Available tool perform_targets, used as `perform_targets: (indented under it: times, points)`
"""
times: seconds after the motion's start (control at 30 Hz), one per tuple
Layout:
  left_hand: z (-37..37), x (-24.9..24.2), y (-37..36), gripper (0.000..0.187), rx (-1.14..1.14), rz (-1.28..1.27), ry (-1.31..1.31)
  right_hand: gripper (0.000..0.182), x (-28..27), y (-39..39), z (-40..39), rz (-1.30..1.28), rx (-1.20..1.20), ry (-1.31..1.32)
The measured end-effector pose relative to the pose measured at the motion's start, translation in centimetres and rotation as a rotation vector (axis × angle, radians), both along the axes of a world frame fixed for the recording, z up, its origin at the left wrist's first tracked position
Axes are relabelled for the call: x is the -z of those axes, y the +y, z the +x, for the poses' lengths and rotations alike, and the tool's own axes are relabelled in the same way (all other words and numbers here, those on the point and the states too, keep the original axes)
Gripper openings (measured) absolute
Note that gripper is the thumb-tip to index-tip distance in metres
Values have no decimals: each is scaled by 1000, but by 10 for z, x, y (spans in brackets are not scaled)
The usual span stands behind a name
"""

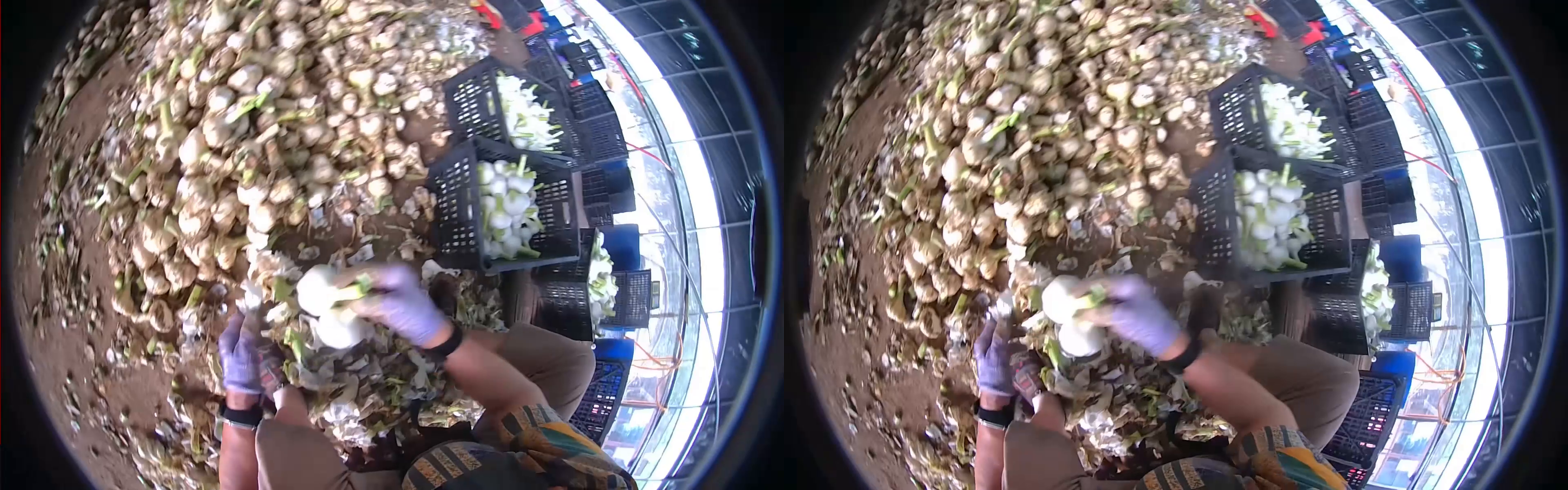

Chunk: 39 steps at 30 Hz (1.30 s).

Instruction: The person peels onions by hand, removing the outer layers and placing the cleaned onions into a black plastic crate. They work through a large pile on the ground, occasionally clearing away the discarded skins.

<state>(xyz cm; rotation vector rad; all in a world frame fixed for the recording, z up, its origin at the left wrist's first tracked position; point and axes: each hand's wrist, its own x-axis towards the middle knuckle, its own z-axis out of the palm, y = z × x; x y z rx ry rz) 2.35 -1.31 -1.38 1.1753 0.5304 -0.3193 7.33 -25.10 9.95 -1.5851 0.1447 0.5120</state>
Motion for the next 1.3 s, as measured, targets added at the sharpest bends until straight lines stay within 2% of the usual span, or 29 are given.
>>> perform_targets:
  times: [0.03,0.1,0.13,0.17,0.2,0.23,0.27,0.3,0.33,0.37,0.4,0.47,0.53,0.6,0.67,0.73,0.77,0.8,0.87,0.93,0.97,1.0,1.07,1.13,1.23,1.3]
  points:
    - [2,5,18,28,211,170,-100,27,-21,-17,7,-78,124,-81]
    - [-16,36,34,25,127,298,-89,26,-60,-55,14,-222,348,-169]
    - [-24,48,51,22,99,421,-29,23,-73,-83,21,-1004,119,-630]
    - [-28,56,77,26,343,709,-62,22,-61,-145,10,-686,467,-425]
    - [-28,35,80,37,301,1153,-333,21,-80,-172,11,-733,498,-433]
    - [-25,11,86,39,317,1249,-194,22,-101,-182,19,-1310,360,-613]
    - [-33,19,102,38,225,1326,-204,27,-79,-313,17,-616,493,-584]
    - [-34,12,114,36,146,1346,-161,33,-95,-314,34,-1453,188,-622]
    - [-34,19,131,30,53,1351,-292,36,-99,-342,38,-1504,219,-376]
    - [-31,31,143,27,-32,1425,-323,41,-93,-358,45,-1699,281,-390]
    - [-25,37,151,23,-110,1482,-371,46,-93,-362,49,-1804,123,-478]
    - [-6,30,158,21,-61,1459,-255,48,-61,-307,51,-1195,196,-481]
    - [19,31,152,25,165,1463,-157,45,-14,-231,50,-989,110,-492]
    - [36,35,133,40,418,1662,52,39,-1,-128,38,-1007,-48,-373]
    - [51,35,135,47,477,1472,193,34,32,-81,28,-847,-241,-498]
    - [33,54,141,43,198,1410,-25,30,34,-20,16,-574,-248,-288]
    - [36,24,136,44,85,1004,30,29,46,-4,7,-482,-288,-299]
    - [23,18,134,47,-172,382,5,28,58,11,0,-387,-327,-320]
    - [5,4,120,56,-228,-368,-287,26,54,50,-17,-168,-259,144]
    - [-4,-12,90,62,-235,-744,-225,34,63,79,-25,12,-274,281]
    - [-8,-18,74,65,-237,-666,-163,31,61,93,-22,68,-220,333]
    - [-13,-15,63,64,-139,-624,-215,29,59,103,-18,120,-162,382]
    - [-4,-15,37,58,-177,-683,-74,25,79,103,-21,177,34,442]
    - [-9,-17,27,55,-147,-478,-25,25,82,105,-21,207,96,444]
    - [-10,-16,24,53,-27,-358,-94,27,70,110,-10,256,245,590]
    - [-12,-11,22,54,221,176,-389,23,72,113,-7,337,254,573]
